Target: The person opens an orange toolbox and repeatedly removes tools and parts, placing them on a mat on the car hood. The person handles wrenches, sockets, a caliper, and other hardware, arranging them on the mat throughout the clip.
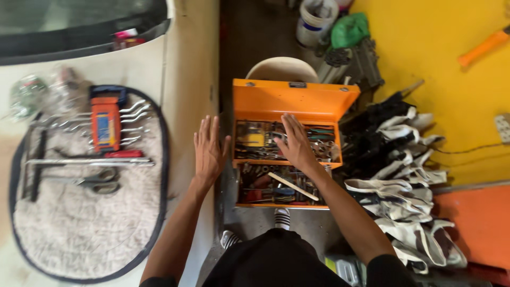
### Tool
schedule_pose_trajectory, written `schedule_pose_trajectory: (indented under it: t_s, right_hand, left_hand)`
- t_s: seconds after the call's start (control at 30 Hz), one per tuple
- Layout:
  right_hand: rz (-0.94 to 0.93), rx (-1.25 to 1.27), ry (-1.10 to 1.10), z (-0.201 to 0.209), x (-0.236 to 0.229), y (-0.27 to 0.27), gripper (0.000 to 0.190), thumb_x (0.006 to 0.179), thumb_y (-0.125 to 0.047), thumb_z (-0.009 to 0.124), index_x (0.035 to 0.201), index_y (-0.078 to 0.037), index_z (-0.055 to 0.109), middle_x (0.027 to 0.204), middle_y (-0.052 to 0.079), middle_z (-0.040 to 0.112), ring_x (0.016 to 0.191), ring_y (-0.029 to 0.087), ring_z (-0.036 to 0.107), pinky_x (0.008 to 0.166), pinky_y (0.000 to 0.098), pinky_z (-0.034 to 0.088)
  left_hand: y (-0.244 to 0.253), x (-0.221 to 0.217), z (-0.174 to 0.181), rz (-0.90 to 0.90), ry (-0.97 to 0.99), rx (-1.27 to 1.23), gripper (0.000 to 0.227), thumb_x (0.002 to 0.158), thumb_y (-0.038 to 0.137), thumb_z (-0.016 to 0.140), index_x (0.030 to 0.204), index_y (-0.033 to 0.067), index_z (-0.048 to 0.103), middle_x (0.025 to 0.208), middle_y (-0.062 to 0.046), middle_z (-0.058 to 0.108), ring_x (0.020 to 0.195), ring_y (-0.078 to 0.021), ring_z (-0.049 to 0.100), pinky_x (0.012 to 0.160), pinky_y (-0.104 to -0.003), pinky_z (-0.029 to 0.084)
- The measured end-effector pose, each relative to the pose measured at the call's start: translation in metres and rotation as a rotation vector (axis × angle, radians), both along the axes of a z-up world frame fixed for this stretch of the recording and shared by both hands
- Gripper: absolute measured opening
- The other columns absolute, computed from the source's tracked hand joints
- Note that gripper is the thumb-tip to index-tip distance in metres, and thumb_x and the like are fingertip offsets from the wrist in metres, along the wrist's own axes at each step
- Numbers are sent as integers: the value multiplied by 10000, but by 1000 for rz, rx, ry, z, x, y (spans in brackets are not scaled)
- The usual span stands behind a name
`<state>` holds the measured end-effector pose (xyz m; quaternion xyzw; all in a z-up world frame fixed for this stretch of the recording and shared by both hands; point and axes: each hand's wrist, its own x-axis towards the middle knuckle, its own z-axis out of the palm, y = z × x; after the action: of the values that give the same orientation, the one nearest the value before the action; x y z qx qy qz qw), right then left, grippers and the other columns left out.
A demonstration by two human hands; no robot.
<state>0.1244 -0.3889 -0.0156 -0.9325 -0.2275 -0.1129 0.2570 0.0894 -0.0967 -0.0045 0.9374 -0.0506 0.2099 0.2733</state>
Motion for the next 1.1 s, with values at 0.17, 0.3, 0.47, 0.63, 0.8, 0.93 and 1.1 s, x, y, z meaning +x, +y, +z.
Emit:
schedule_pose_trajectory:
  t_s: [0.17,0.3,0.47,0.63,0.8,0.93,1.1]
  right_hand:
    - [-44,43,46,-14,2,-69,635,1024,-287,612,1551,-16,384,1605,210,377,1503,391,330,1208,494,323]
    - [-73,59,151,-42,8,-118,492,1010,-264,624,1426,-15,539,1488,214,504,1401,386,466,1141,472,399]
    - [-40,107,202,-92,13,-170,407,982,-220,633,1329,-8,617,1363,199,614,1286,372,562,1090,461,453]
    - [34,193,384,-148,24,-200,397,954,-171,648,1303,13,606,1345,211,609,1166,372,616,974,421,522]
    - [84,186,342,-200,35,-206,338,928,-145,689,1226,13,660,1218,194,669,1127,391,631,971,444,512]
    - [55,161,313,-235,39,-207,301,901,-122,704,1171,9,674,1163,189,670,1106,403,622,966,457,502]
    - [-34,258,400,-250,30,-212,278,916,-106,690,1174,-7,663,1152,178,672,1080,379,645,933,423,526]
  left_hand:
    - [-58,19,-18,-139,-24,15,546,992,242,635,1477,47,479,1475,-218,515,1380,-403,467,1119,-591,355]
    - [-100,36,-44,-253,-24,-5,356,935,181,678,1268,69,620,1170,-173,680,1153,-380,619,1021,-541,450]
    - [-154,50,-91,-276,184,-15,223,928,149,671,1142,83,672,1014,-157,709,974,-367,673,880,-501,528]
    - [-197,50,-157,-236,272,-11,206,930,121,633,1125,80,684,1012,-152,714,981,-358,680,875,-491,536]
    - [-214,59,-219,-187,456,151,225,897,163,664,1110,93,686,1079,-128,695,1052,-336,658,907,-473,531]
    - [-221,79,-267,-143,665,233,230,893,202,657,1103,109,677,1158,-106,660,1133,-329,614,943,-478,501]
    - [-230,106,-312,-232,705,476,229,951,172,575,1151,163,686,1171,-55,668,1161,-267,616,959,-466,486]
